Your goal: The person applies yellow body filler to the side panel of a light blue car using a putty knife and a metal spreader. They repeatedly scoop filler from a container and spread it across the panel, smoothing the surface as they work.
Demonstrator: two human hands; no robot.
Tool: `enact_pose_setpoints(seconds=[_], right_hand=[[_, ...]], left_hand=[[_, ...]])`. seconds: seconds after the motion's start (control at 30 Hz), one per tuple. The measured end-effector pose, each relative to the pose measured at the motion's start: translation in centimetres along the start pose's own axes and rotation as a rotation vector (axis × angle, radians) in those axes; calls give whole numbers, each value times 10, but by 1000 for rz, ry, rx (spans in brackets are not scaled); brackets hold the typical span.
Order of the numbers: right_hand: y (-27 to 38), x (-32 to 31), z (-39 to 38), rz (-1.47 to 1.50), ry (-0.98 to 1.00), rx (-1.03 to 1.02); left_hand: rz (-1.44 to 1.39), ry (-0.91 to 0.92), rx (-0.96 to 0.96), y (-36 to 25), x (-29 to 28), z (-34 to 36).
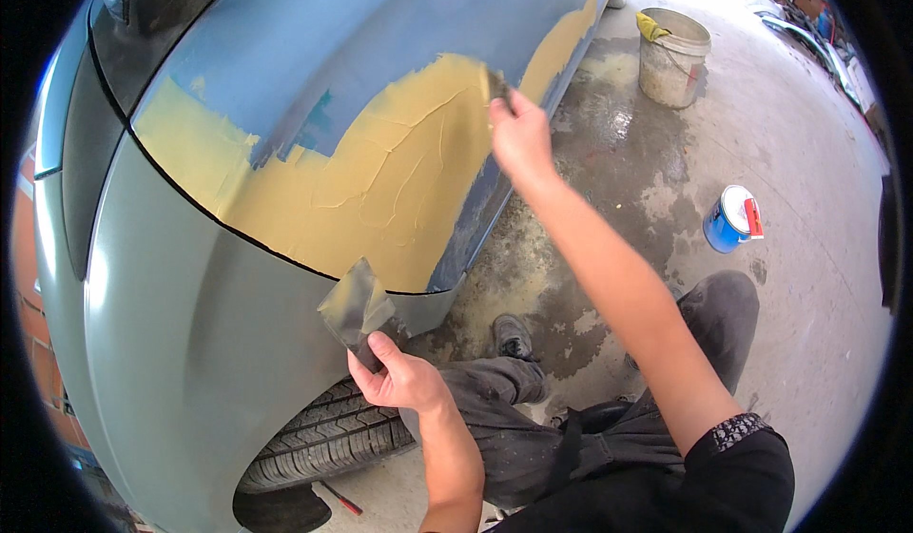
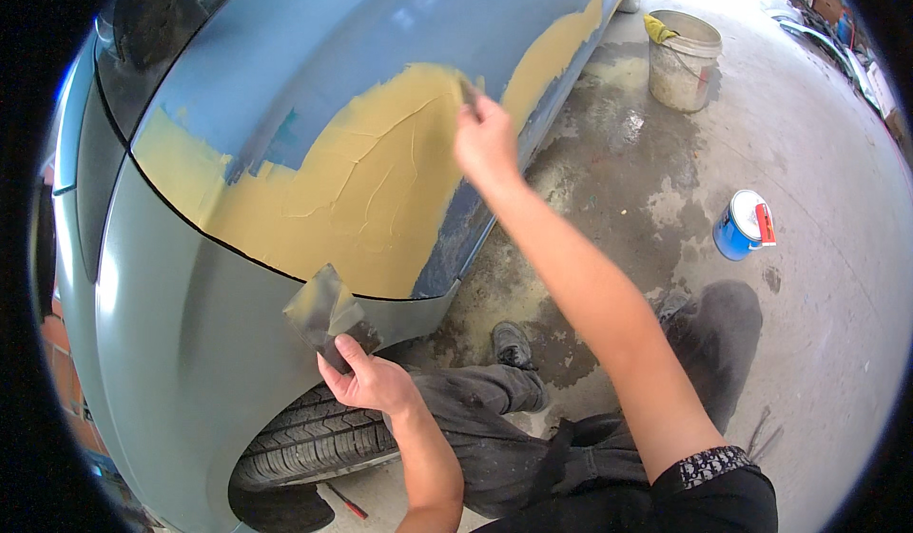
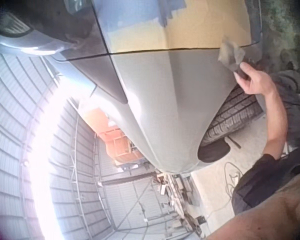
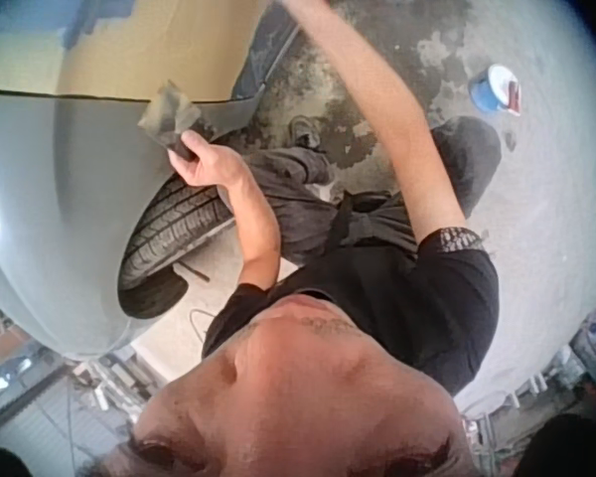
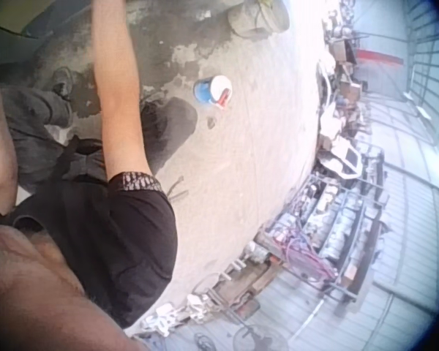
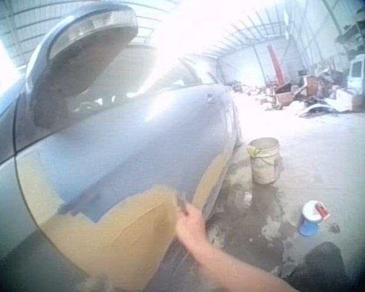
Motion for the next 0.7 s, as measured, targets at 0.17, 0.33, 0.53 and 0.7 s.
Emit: enact_pose_setpoints(seconds=[0.17,0.33,0.53,0.7], right_hand=[[-31,-9,38,33,-18,234],[21,40,-4,-213,51,-216],[77,97,-121,-503,110,-715],[98,101,-170,-467,392,-809]], left_hand=[[-59,48,2,2,6,-2],[-96,25,19,2,0,2],[-101,-21,52,-9,-1,-5],[-396,-2,-235,14,-7,14]])
Point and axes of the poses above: each hand's wrist, its own z-axis towards the middle knuckle, its own x-axis out of the palm, y = z × x, the point moved 10 cm from there along z, towards the middle knuckle, and after that the axes turned 4 degrees about -z, right-handed, at the moved point
